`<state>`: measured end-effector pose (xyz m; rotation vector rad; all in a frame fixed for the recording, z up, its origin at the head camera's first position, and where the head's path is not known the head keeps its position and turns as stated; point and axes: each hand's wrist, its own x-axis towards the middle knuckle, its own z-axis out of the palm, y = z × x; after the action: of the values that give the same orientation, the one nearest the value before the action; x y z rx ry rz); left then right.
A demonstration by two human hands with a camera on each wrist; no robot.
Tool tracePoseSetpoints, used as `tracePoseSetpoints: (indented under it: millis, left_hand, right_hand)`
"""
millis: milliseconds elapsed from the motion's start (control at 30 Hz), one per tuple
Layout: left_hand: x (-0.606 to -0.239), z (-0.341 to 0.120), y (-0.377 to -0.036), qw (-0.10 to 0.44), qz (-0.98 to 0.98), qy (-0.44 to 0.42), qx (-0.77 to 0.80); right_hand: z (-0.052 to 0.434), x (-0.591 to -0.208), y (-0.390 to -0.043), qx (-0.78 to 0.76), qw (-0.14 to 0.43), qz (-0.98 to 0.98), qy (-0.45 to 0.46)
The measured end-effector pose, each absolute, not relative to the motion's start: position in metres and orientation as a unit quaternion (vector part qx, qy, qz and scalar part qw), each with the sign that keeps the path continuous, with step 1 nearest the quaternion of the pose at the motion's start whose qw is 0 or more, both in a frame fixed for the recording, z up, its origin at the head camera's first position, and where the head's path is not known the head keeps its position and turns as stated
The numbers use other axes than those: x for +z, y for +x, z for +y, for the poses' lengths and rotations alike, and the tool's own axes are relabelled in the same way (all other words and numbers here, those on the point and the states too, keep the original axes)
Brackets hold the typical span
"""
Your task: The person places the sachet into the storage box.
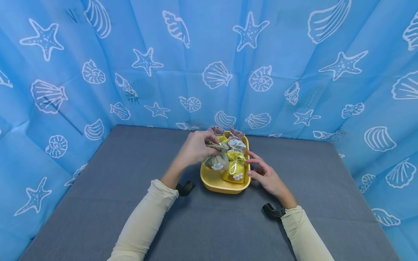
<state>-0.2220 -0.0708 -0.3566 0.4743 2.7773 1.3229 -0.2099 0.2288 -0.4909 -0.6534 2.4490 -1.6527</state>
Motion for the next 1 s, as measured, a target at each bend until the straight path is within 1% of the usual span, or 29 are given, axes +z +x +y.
tracePoseSetpoints:
  millis: [267,367,600,1000]
  left_hand:
    - [-0.371,-0.061,-0.232,0.056,0.918,0.139,0.368]
    - [-0.379,-0.058,-0.236,0.063,0.928,0.151,0.335]
    - [-0.399,-0.054,-0.239,0.103,0.937,0.169,0.287]
    - [-0.399,-0.056,-0.237,0.113,0.926,0.177,0.314]
  right_hand:
    - [0.227,-0.491,-0.210,-0.545,0.053,0.807,-0.222]
    - [0.228,-0.491,-0.210,-0.545,0.052,0.807,-0.221]
    - [0.228,-0.491,-0.209,-0.544,0.052,0.808,-0.221]
    - [0.228,-0.490,-0.207,-0.545,0.053,0.809,-0.214]
